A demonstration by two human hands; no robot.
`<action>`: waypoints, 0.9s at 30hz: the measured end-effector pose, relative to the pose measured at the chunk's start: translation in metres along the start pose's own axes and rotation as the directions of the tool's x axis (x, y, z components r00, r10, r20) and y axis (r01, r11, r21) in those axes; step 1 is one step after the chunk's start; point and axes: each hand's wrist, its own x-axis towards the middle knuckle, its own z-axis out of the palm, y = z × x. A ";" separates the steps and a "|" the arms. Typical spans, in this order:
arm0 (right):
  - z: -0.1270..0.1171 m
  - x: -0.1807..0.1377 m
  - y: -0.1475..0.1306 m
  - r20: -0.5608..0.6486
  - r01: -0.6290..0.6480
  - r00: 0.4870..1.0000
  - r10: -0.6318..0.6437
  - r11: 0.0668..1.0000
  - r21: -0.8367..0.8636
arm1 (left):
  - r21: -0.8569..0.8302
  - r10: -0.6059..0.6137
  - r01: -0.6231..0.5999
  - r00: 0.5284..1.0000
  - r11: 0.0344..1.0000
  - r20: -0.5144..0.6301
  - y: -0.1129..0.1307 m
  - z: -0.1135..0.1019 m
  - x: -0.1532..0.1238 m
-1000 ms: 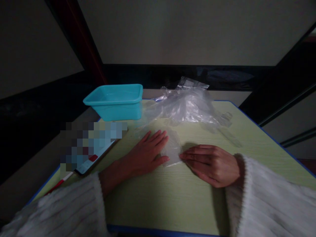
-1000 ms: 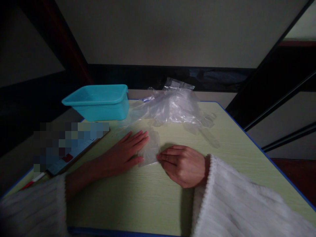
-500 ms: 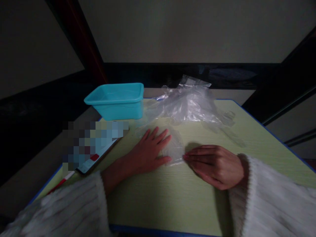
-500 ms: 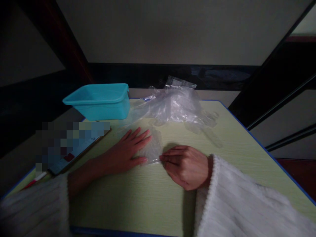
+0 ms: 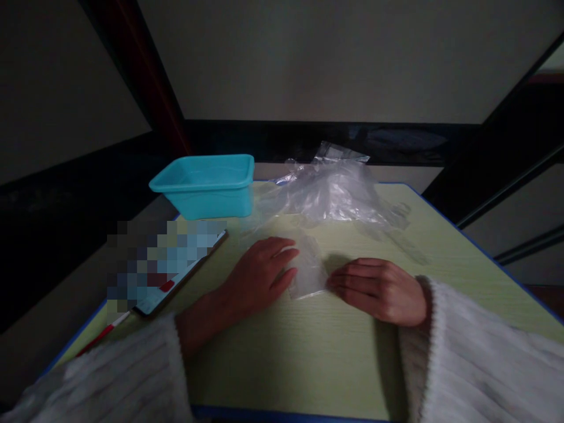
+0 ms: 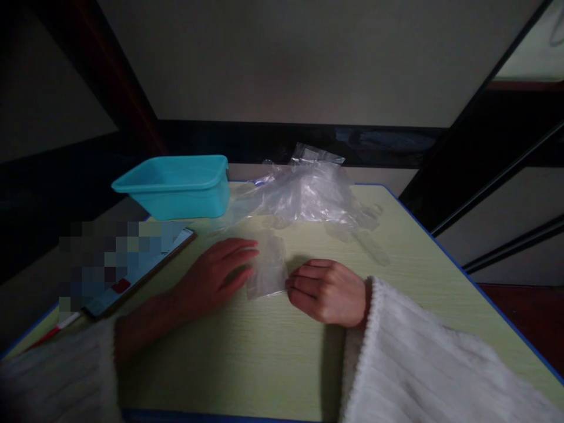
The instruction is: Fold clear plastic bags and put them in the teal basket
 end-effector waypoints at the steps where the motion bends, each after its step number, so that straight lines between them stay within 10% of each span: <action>1: 0.000 0.000 0.000 0.004 -0.004 1.000 0.004 1.000 0.000 | -0.004 0.040 -0.040 0.999 0.999 -0.015 0.003 -0.002 -0.001; 7: 0.002 0.002 -0.004 -0.001 -0.011 1.000 0.011 1.000 -0.020 | -0.007 0.205 -0.205 0.975 0.979 0.090 0.021 -0.005 -0.008; 27: 0.009 -0.001 -0.005 -0.087 -0.191 0.976 0.198 0.978 0.080 | 0.136 0.227 -0.225 0.974 0.965 0.001 0.024 -0.002 -0.010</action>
